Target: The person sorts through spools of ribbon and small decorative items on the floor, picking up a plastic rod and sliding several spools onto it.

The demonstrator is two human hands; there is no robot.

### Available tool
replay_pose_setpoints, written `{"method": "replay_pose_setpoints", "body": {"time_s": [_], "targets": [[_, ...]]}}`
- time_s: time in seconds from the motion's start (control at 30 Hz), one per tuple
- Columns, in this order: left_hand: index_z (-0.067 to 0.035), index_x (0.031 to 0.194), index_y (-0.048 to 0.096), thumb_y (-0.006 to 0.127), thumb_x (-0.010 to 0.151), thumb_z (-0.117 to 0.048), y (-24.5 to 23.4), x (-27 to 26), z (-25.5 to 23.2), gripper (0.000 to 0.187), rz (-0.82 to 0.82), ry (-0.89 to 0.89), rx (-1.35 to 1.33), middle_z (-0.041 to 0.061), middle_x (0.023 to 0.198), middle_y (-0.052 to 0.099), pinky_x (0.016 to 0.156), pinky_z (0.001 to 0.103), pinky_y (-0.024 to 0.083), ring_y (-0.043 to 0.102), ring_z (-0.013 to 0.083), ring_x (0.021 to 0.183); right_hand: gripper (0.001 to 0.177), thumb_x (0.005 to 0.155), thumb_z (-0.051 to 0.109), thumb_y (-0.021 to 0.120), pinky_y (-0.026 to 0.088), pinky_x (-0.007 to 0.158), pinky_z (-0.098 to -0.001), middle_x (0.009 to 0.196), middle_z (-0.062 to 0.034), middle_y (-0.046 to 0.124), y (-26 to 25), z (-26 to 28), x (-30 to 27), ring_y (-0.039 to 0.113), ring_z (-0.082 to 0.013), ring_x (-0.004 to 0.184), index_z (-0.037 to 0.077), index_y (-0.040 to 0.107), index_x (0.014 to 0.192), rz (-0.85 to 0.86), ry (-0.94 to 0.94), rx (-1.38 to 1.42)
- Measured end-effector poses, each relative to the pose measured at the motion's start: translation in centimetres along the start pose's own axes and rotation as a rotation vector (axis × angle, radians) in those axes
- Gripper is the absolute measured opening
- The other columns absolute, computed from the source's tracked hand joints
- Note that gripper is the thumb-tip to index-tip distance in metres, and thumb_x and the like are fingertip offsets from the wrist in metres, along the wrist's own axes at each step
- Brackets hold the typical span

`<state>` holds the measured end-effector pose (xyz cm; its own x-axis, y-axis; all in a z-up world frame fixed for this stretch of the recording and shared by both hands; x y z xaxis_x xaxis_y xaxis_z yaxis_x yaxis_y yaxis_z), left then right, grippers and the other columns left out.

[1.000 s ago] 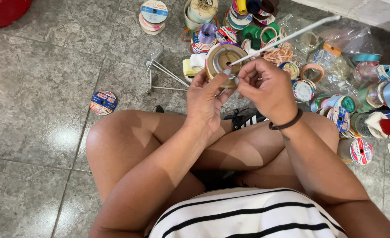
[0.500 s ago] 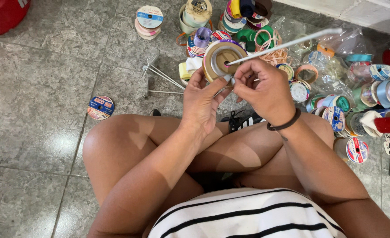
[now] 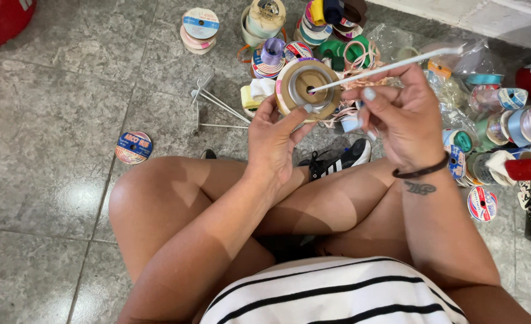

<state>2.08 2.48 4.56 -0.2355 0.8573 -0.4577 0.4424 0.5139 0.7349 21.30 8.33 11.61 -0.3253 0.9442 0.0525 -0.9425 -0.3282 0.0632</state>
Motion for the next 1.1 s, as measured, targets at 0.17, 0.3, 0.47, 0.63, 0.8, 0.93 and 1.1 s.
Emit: {"method": "replay_pose_setpoints", "body": {"time_s": [0.17,0.3,0.47,0.63,0.8,0.93,1.1], "targets": [[0.001,0.136,0.068,0.085,0.082,0.01,-0.3,0.4,0.6,0.057,0.033,0.064,-0.013,0.01,0.121,0.067,0.096,0.052,0.071,0.077,0.0296,0.107,0.021,0.108,0.004,0.077,0.049,0.052,-0.0199,0.11,-0.0262,0.081,2.1,-1.6,0.3,0.065,-0.0119,0.06,0.007,0.058,0.117,-0.065,-0.136,-0.044],[0.002,0.137,0.067,0.092,0.077,0.009,-0.7,0.8,0.9,0.065,0.03,0.082,0.009,0.01,0.117,0.06,0.092,0.052,0.073,0.08,0.0338,0.103,0.024,0.1,0.001,0.094,0.06,0.072,-0.0218,0.101,-0.0185,0.079,0.2,-3.4,0.7,0.066,-0.0115,0.082,0.0,0.072,0.109,-0.233,-0.308,-0.22],[0.003,0.14,0.066,0.09,0.079,0.01,-0.3,0.4,0.6,0.066,0.034,0.085,0.024,0.011,0.118,0.06,0.093,0.054,0.072,0.08,0.0369,0.104,0.023,0.1,0.003,0.095,0.062,0.081,-0.025,0.099,-0.0141,0.078,0.9,-3.7,0.7,0.069,-0.012,0.087,0.0,0.075,0.111,-0.26,-0.334,-0.274],[0.003,0.141,0.065,0.09,0.08,0.01,-0.4,0.6,1.0,0.066,0.039,0.095,0.028,0.012,0.119,0.059,0.094,0.055,0.072,0.08,0.0391,0.106,0.02,0.102,0.003,0.093,0.057,0.074,-0.0232,0.098,-0.0109,0.079,1.8,-4.4,0.7,0.067,-0.0082,0.083,0.003,0.075,0.111,-0.257,-0.361,-0.289],[0.003,0.14,0.066,0.091,0.081,0.009,-0.7,0.7,1.5,0.065,0.044,0.12,0.044,0.013,0.12,0.061,0.093,0.055,0.072,0.08,0.0391,0.105,0.02,0.102,0.002,0.093,0.057,0.073,-0.0235,0.096,-0.0128,0.079,2.5,-4.1,0.4,0.069,-0.0092,0.081,0.001,0.074,0.111,-0.246,-0.393,-0.282],[0.003,0.14,0.066,0.09,0.081,0.009,-0.8,0.8,1.4,0.063,0.049,0.127,0.054,0.012,0.119,0.061,0.092,0.053,0.072,0.08,0.0383,0.106,0.021,0.101,0.0,0.092,0.057,0.074,-0.0254,0.094,-0.0139,0.077,2.0,-5.1,0.5,0.069,-0.0118,0.08,-0.001,0.073,0.11,-0.255,-0.411,-0.268],[0.003,0.14,0.065,0.09,0.082,0.009,-1.2,1.0,1.7,0.063,0.05,0.132,0.069,0.011,0.12,0.061,0.093,0.053,0.072,0.08,0.038,0.107,0.023,0.102,0.003,0.093,0.054,0.072,-0.0234,0.091,-0.0093,0.077,1.5,-5.5,0.6,0.066,-0.0085,0.08,0.002,0.073,0.112,-0.288,-0.354,-0.272]]}}
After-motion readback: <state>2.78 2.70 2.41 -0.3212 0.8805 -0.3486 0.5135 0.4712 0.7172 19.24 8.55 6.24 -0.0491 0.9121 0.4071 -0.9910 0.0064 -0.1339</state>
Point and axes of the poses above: each hand's wrist, its own x-axis towards the middle knuckle, its own y-axis out of the palm, z = x × y, the point moved 3 cm from there along x, towards the middle knuckle
